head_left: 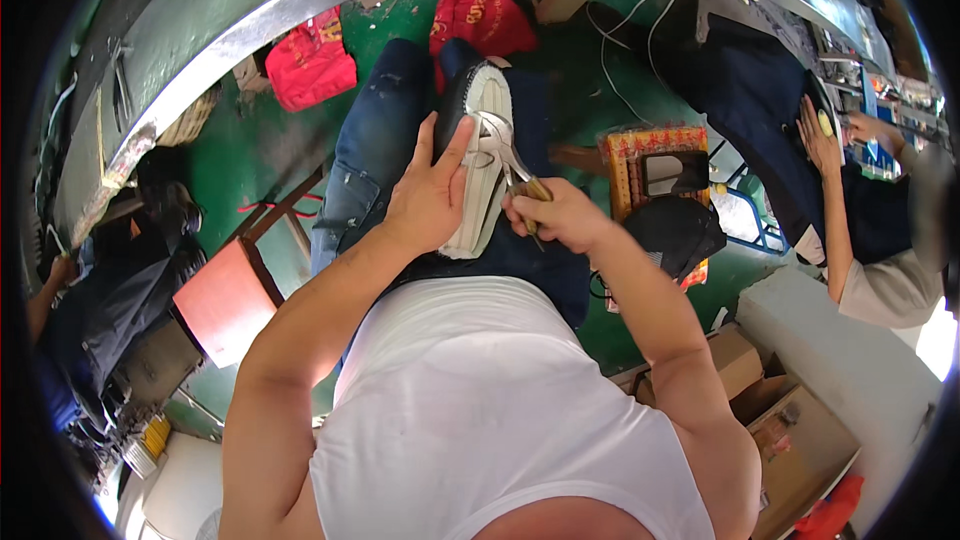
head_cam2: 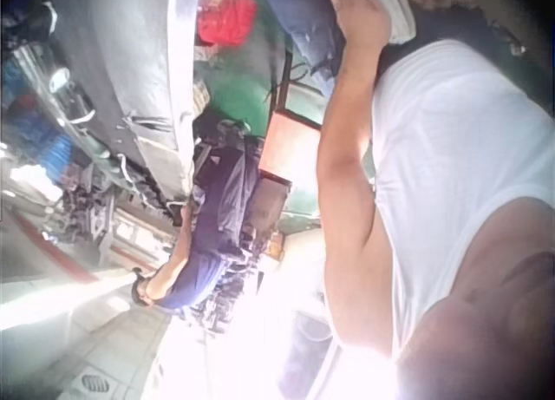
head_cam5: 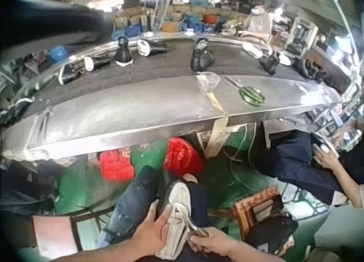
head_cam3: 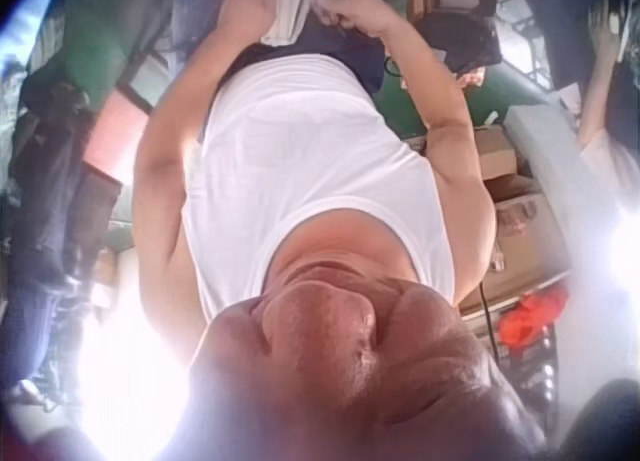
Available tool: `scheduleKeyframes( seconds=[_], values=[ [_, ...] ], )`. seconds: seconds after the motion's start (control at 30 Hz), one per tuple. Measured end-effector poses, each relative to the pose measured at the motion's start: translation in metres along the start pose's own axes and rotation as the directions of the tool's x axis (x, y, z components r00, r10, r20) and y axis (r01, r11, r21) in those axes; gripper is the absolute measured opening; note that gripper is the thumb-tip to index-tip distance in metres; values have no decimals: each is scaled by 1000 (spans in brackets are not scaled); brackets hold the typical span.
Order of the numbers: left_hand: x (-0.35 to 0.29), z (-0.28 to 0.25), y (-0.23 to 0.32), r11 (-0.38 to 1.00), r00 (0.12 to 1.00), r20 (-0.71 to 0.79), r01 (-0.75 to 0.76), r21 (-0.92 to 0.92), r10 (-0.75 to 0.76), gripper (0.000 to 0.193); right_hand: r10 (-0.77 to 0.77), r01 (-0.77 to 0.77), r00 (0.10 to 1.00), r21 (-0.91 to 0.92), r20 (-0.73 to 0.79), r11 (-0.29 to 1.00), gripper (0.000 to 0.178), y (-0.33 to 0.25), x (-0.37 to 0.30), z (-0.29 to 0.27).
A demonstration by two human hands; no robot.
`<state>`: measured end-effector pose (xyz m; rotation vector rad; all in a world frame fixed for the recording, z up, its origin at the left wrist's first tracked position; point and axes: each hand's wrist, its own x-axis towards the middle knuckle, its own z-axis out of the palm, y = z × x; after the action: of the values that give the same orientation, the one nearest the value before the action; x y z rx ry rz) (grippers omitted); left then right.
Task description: Manually lasting shoes by pulling the upper over the last using pliers and checking for alignment on a conveyor belt assembly line.
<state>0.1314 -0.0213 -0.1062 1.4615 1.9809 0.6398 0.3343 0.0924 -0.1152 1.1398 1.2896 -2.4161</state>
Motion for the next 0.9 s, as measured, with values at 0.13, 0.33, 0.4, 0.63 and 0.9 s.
scheduleKeyframes(
  seconds=[0.13,0.33,0.4,0.63,0.9],
  values=[
    [2,-8,14,998,999,36,31,58,-33,56,69,-128,945,168,319,977,32,-19,-14,-40],
    [4,-6,15,998,999,13,33,61,-34,53,-351,233,914,-444,-204,865,48,-57,-26,-12],
    [4,-8,19,994,995,75,52,92,-59,52,-314,155,938,-628,-150,762,47,-68,-9,-7],
    [0,-3,14,980,990,128,39,193,-65,59,-432,231,895,-708,-115,667,50,-65,-4,-3],
    [2,6,2,959,957,75,274,69,-279,79,-412,98,905,-893,-104,439,48,-54,-10,7]
  ],
)
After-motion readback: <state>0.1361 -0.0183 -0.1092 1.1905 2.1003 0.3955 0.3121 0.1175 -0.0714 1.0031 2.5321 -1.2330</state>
